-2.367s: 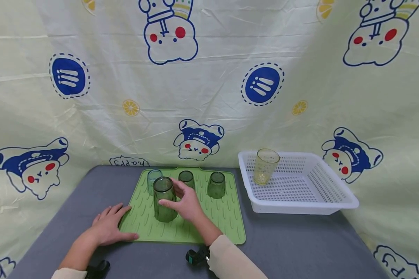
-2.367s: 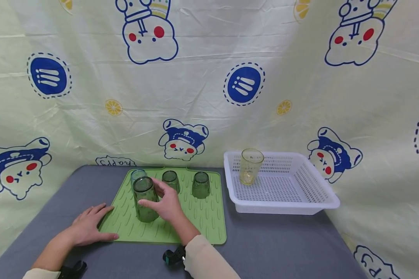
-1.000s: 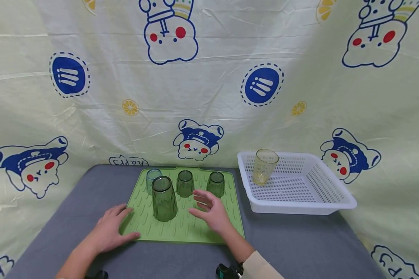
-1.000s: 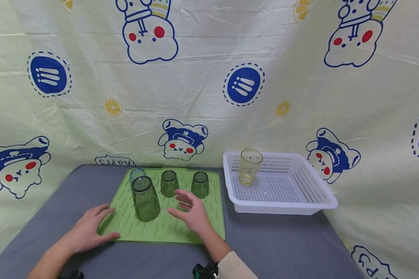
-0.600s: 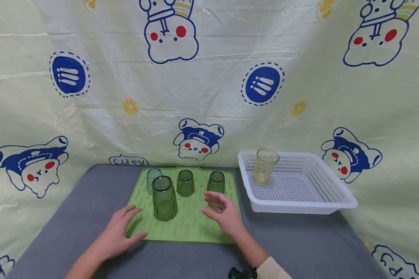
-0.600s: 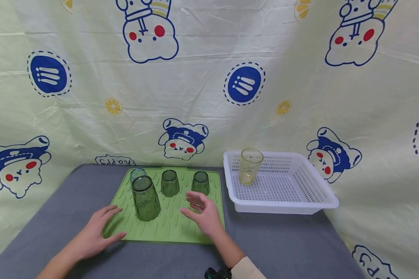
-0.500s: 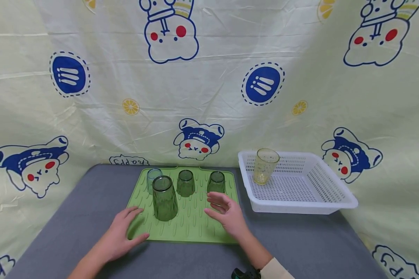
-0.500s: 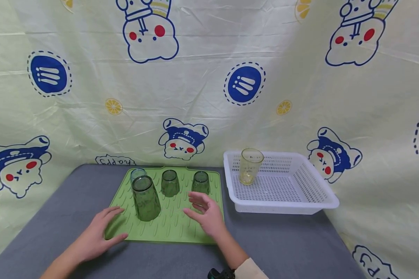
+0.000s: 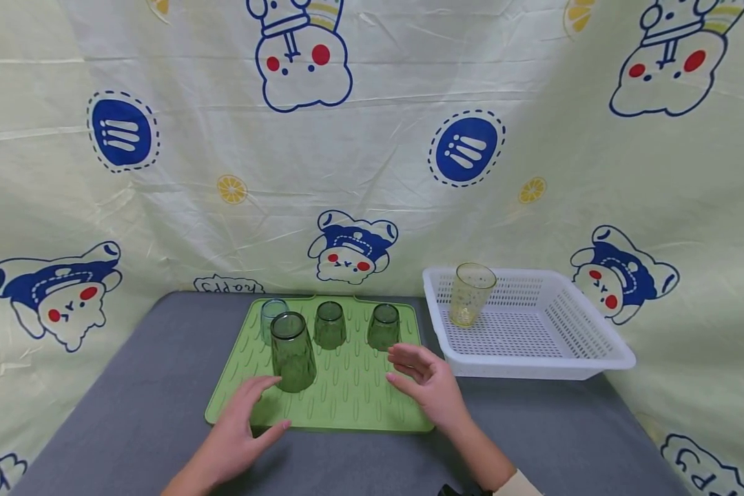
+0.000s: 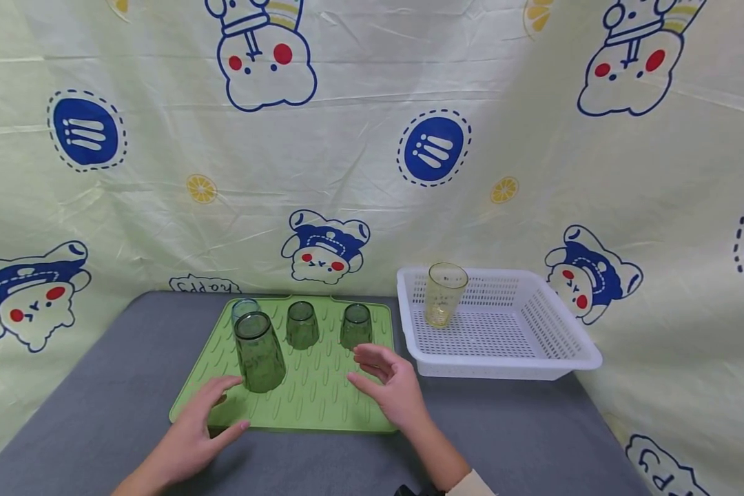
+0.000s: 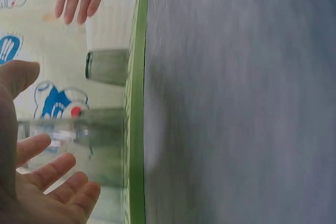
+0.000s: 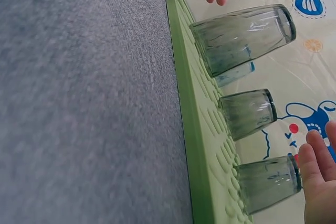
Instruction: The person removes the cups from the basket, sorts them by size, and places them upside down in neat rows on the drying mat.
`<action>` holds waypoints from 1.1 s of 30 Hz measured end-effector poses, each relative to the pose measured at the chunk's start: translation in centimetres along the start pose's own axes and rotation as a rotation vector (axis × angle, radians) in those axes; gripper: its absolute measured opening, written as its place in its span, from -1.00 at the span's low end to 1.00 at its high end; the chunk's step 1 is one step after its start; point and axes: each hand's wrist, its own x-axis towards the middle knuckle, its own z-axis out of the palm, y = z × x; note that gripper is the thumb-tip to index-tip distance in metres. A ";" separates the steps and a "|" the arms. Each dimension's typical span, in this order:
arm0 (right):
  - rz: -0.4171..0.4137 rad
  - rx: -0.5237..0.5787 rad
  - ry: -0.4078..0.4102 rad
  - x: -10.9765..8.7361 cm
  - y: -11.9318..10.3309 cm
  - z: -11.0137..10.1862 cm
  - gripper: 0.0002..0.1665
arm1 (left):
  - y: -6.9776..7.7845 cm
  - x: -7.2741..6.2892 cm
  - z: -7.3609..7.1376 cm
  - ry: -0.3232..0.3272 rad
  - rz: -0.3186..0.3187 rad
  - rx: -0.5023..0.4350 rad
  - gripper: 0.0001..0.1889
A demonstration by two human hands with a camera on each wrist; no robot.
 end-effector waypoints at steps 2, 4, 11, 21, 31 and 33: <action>-0.009 -0.005 -0.008 -0.2 -0.2 -0.3 -0.44 | 0.4 0.1 0.4 -0.015 0.000 -0.033 -0.35; -0.023 -0.012 -0.008 -0.5 -0.4 -0.6 -0.46 | 0.8 0.1 0.9 -0.038 -0.005 -0.075 -0.37; -0.070 -0.022 0.008 -0.9 -1.1 -2.0 -0.55 | 2.4 0.8 2.2 -0.090 0.040 -0.239 -0.38; -0.106 -0.032 0.088 -0.8 -2.7 -4.4 -0.67 | 4.4 2.0 3.8 -0.098 0.129 -0.350 -0.43; -0.135 -0.121 0.183 -0.3 -4.5 -6.9 -0.72 | 6.2 3.4 4.9 -0.129 0.137 -0.443 -0.49; -0.143 -0.138 0.196 -0.1 -4.8 -7.3 -0.71 | 6.5 3.8 5.2 -0.137 0.140 -0.463 -0.49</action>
